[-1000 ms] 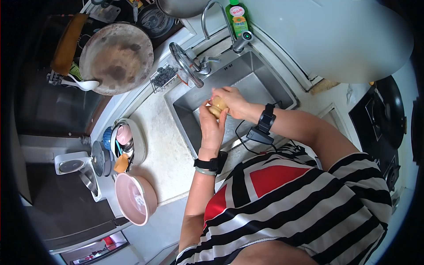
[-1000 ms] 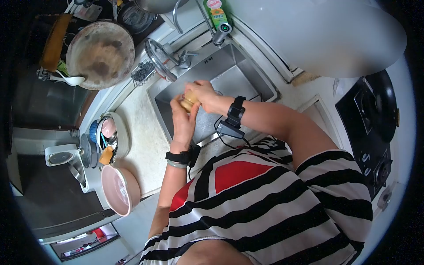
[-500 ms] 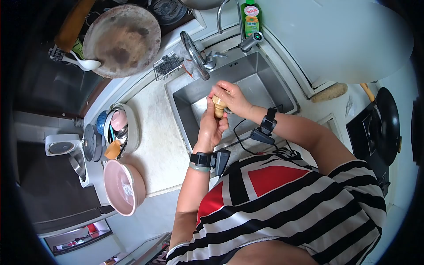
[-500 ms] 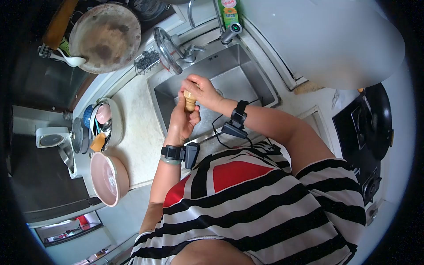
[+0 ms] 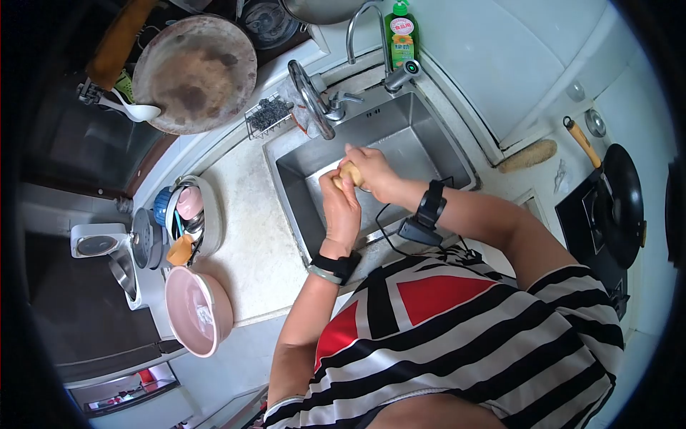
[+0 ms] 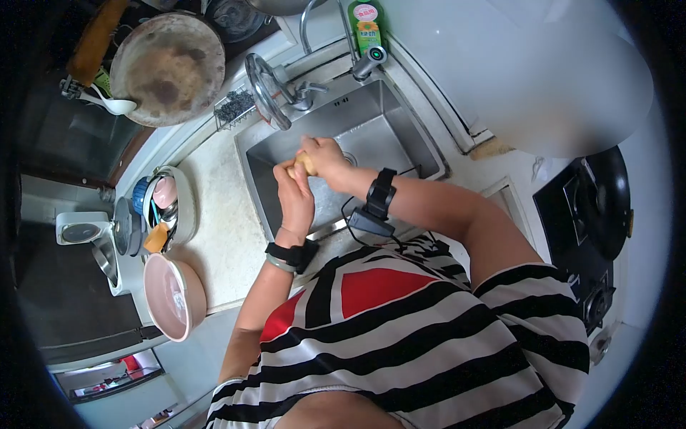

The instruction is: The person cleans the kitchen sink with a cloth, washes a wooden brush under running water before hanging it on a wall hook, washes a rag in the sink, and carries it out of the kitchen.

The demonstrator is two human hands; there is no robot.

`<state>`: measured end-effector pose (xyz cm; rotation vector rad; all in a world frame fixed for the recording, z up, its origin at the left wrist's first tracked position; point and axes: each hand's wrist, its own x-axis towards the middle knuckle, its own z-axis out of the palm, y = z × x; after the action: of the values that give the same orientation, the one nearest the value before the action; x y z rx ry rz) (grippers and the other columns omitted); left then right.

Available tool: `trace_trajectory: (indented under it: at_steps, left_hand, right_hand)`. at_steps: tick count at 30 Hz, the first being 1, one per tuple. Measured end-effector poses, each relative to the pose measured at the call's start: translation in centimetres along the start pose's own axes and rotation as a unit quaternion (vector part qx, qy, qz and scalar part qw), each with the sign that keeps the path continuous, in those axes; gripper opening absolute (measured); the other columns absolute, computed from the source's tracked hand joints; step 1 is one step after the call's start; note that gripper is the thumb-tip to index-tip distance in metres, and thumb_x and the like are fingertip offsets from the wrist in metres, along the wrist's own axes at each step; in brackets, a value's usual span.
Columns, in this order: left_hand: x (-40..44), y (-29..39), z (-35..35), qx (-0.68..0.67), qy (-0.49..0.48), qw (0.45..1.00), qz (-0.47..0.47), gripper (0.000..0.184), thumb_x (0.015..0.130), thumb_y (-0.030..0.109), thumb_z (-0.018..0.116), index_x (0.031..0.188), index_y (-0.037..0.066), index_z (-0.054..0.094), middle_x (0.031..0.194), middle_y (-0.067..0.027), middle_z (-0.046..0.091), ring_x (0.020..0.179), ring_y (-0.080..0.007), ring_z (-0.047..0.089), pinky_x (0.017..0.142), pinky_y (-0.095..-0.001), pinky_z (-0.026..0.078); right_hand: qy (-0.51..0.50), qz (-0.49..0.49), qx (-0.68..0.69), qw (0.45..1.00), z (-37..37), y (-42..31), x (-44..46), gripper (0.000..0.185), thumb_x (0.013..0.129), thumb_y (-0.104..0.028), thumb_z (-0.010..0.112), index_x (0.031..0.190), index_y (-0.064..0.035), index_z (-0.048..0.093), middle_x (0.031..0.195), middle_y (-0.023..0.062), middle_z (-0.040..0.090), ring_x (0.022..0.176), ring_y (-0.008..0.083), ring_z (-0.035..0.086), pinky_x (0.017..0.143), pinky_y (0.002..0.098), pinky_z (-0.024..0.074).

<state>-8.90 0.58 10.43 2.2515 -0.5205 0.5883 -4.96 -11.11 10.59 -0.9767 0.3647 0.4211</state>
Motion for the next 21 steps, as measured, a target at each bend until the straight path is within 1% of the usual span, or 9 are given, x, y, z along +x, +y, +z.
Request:
trace_trajectory:
  at_steps: [2, 6, 8, 10, 13, 14, 16, 18, 21]
  left_hand:
    - [0.7, 0.5, -0.2, -0.312, -0.033, 0.870, -0.380, 0.031, 0.097, 0.035, 0.045, 0.100, 0.004, 0.046, 0.076, -0.0076, 0.053, 0.052, -0.0139, 0.046, 0.045, -0.0249, 0.039]
    - [2.1, -0.4, -2.3, -0.688, -0.191, 0.426, -0.556, 0.039, 0.097, 0.043, 0.037, 0.083, 0.010, 0.050, 0.063, -0.0009, 0.048, 0.040, -0.0064, 0.032, 0.035, -0.0194, 0.023]
    - [1.9, -0.4, -2.1, -0.667, -0.205, 0.458, -0.551, 0.039, 0.097, 0.043, 0.036, 0.083, 0.010, 0.050, 0.062, -0.0013, 0.048, 0.040, -0.0066, 0.032, 0.034, -0.0193, 0.023]
    - [1.5, -0.3, -1.4, -0.644, -0.223, 0.490, -0.544, 0.039, 0.097, 0.043, 0.036, 0.084, 0.010, 0.049, 0.062, -0.0017, 0.049, 0.039, -0.0067, 0.032, 0.034, -0.0193, 0.023]
    - [0.5, -0.5, -0.2, -0.403, -0.060, 0.819, -0.404, 0.041, 0.099, 0.040, 0.032, 0.085, 0.006, 0.049, 0.063, -0.0097, 0.057, 0.041, -0.0177, 0.048, 0.037, -0.0284, 0.035]
    - [0.5, -0.8, 0.0, -0.403, -0.063, 0.819, -0.404, 0.041, 0.099, 0.040, 0.032, 0.085, 0.006, 0.049, 0.063, -0.0097, 0.057, 0.041, -0.0177, 0.048, 0.037, -0.0284, 0.035]
    - [0.6, -0.7, -0.2, -0.009, 0.087, 0.993, -0.084, 0.034, 0.099, 0.032, 0.035, 0.087, 0.003, 0.048, 0.064, -0.0169, 0.057, 0.052, -0.0327, 0.056, 0.046, -0.0392, 0.042]
    - [0.9, 0.1, -1.3, -0.007, 0.048, 0.995, -0.089, 0.028, 0.099, 0.026, 0.037, 0.088, 0.003, 0.048, 0.068, -0.0224, 0.056, 0.066, -0.0426, 0.057, 0.055, -0.0455, 0.044]
    - [1.1, -2.7, -0.3, -0.245, 0.001, 0.936, -0.254, 0.031, 0.099, 0.030, 0.037, 0.087, 0.005, 0.049, 0.064, -0.0095, 0.055, 0.050, -0.0198, 0.053, 0.042, -0.0320, 0.039]
  right_hand:
    - [-0.028, -0.235, -0.187, 0.953, -0.2, 0.6, 0.0, 0.037, 0.098, -0.033, 0.043, 0.095, 0.0007, 0.057, 0.090, 0.0100, 0.063, 0.077, 0.0186, 0.062, 0.072, 0.0287, 0.0505]
    - [-0.085, -0.553, -0.319, 0.765, 1.1, -1.1, -2.1, 0.017, 0.092, -0.016, 0.055, 0.089, 0.0007, 0.059, 0.091, 0.0108, 0.066, 0.090, 0.0143, 0.064, 0.076, 0.0293, 0.0502]
    - [-0.138, -0.554, -0.341, 0.747, 0.9, -1.5, -1.7, 0.012, 0.089, -0.011, 0.059, 0.088, 0.0003, 0.059, 0.091, 0.0102, 0.066, 0.090, 0.0145, 0.064, 0.074, 0.0285, 0.0506]
    - [-0.150, -0.307, -0.267, 0.901, 1.0, -1.2, -1.3, 0.012, 0.089, -0.012, 0.058, 0.089, -0.0005, 0.059, 0.089, 0.0086, 0.066, 0.085, 0.0176, 0.065, 0.072, 0.0290, 0.0511]
    - [-0.031, -0.184, -0.184, 0.965, 2.1, -1.4, -0.9, 0.016, 0.091, -0.017, 0.057, 0.091, -0.0010, 0.060, 0.085, 0.0068, 0.065, 0.079, 0.0193, 0.065, 0.070, 0.0296, 0.0513]
    - [-0.029, -0.184, -0.183, 0.965, 2.5, -1.1, -0.5, 0.016, 0.091, -0.017, 0.057, 0.091, -0.0010, 0.060, 0.085, 0.0068, 0.065, 0.079, 0.0193, 0.065, 0.070, 0.0296, 0.0513]
    - [0.060, -0.027, 0.078, 0.995, 3.0, -0.5, 0.3, 0.024, 0.091, -0.023, 0.056, 0.087, -0.0003, 0.061, 0.079, 0.0062, 0.063, 0.073, 0.0161, 0.063, 0.066, 0.0281, 0.0501]
    - [0.056, 0.053, 0.105, 0.992, 2.7, -0.3, 0.1, 0.028, 0.092, -0.026, 0.055, 0.086, 0.0006, 0.062, 0.082, 0.0077, 0.064, 0.075, 0.0156, 0.062, 0.066, 0.0276, 0.0497]
    - [0.049, -0.223, -0.199, 0.953, 2.6, 1.2, -0.4, 0.021, 0.090, -0.021, 0.056, 0.089, -0.0010, 0.063, 0.092, 0.0111, 0.066, 0.083, 0.0210, 0.065, 0.072, 0.0309, 0.0509]
